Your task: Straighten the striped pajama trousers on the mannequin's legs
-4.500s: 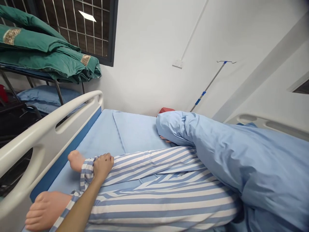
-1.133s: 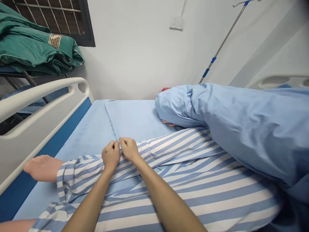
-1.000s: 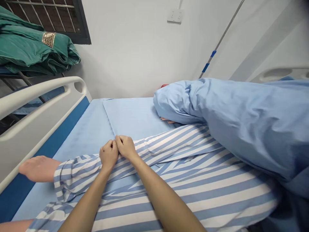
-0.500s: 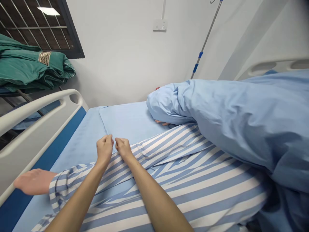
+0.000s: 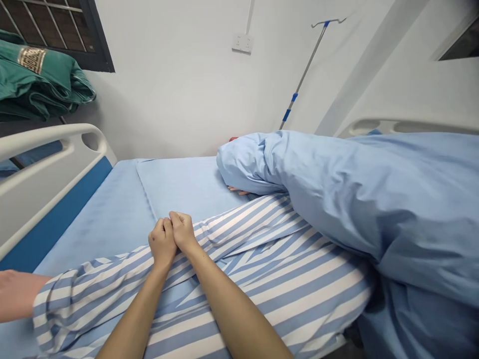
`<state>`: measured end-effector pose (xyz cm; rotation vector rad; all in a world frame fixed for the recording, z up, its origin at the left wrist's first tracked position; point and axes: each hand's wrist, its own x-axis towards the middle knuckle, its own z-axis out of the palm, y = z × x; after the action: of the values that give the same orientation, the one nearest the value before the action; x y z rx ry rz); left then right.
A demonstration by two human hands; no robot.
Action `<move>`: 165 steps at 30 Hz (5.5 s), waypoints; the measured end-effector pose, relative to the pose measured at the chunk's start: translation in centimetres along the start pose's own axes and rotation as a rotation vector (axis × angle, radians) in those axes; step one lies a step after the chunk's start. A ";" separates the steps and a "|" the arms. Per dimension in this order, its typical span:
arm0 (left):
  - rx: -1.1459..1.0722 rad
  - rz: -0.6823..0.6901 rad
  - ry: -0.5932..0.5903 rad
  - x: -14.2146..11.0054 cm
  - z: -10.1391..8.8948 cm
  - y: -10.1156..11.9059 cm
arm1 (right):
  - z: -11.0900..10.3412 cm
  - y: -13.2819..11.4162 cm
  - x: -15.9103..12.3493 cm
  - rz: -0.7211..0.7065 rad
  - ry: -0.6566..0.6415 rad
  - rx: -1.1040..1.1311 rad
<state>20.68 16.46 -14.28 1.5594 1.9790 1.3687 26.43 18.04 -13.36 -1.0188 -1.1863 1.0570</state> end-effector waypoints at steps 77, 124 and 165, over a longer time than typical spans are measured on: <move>0.050 0.045 -0.152 0.0 4.6 3.8 | -8.4 0.0 2.5 -0.105 -0.100 -0.366; 0.038 0.017 -0.195 -0.8 9.3 6.7 | -15.7 -1.5 3.7 -0.168 -0.019 -0.616; -0.076 0.118 -0.185 -2.9 10.5 8.2 | -17.2 -2.1 2.9 -0.203 0.102 -0.896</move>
<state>34.07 18.98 -14.15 1.7242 1.7321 1.2752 43.90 19.59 -12.43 -1.5576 -1.6788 0.2699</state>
